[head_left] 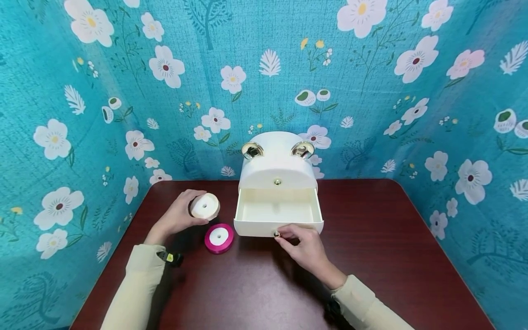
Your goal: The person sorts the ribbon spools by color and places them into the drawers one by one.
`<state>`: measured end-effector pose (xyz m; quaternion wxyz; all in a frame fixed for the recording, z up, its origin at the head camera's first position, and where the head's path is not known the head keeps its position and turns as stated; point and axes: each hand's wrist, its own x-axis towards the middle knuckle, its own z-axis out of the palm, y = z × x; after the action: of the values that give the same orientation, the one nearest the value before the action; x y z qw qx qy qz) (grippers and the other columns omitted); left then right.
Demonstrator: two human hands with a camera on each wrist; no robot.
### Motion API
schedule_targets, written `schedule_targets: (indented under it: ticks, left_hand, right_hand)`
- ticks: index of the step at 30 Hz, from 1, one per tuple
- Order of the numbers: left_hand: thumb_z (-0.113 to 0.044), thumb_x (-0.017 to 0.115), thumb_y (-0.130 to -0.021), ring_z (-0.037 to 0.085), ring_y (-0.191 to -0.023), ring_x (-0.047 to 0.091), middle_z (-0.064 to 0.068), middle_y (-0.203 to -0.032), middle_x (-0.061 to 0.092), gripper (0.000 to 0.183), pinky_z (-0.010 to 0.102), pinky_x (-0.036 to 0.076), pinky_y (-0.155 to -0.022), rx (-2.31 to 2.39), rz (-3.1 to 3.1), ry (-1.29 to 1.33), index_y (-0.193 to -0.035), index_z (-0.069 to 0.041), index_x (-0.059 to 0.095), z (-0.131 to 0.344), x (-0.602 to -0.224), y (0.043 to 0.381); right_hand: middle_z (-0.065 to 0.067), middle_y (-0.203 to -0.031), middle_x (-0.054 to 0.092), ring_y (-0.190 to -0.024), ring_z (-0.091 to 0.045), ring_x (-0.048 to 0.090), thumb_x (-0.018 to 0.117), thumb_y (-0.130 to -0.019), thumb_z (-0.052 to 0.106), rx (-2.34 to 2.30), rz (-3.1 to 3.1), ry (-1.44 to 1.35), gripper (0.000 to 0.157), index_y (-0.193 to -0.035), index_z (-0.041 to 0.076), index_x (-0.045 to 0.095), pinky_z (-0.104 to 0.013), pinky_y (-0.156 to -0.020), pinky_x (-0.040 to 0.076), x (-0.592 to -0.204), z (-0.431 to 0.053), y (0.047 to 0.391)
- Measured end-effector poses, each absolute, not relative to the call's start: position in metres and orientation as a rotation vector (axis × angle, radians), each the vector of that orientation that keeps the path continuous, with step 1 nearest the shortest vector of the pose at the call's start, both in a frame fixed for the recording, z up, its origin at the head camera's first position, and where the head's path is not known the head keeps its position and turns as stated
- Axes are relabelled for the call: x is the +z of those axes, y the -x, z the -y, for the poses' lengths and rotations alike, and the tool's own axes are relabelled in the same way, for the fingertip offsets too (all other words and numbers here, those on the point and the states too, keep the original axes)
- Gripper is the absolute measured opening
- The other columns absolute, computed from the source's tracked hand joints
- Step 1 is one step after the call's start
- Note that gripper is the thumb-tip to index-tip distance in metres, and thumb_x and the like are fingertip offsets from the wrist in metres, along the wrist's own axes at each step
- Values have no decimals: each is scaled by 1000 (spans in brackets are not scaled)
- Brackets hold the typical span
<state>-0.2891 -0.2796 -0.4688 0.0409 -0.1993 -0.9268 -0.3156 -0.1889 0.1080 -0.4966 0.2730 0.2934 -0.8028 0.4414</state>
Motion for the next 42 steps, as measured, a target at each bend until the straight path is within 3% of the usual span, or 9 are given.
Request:
schedule_targets:
  ticks: [16,30,42]
  left_hand:
    - [-34,92,-59,21,-119,44,-1,-128,51,86,54,46,-94,-1003,2736,716,-134,-19,51,259,-431,274]
    - [-34,92,-60,13,-117,45,-7,-128,51,84,47,48,-93,-1023,2670,750,-133,-25,51,249,-421,269]
    - [-35,92,-59,12,-115,46,-8,-126,51,84,46,50,-88,-1063,2630,818,-133,-26,52,234,-411,267]
  right_hand:
    - [3,-81,73,-70,-4,69,81,-76,11,1185,2151,-807,20,-93,12,72,-16,-64,54,-497,-108,190]
    - [3,-82,73,-70,-4,68,81,-76,11,1196,2159,-801,19,-93,12,72,-16,-64,54,-496,-109,190]
    - [4,-81,73,-71,-3,68,81,-76,13,1195,2174,-788,19,-93,13,72,-16,-64,54,-496,-109,188]
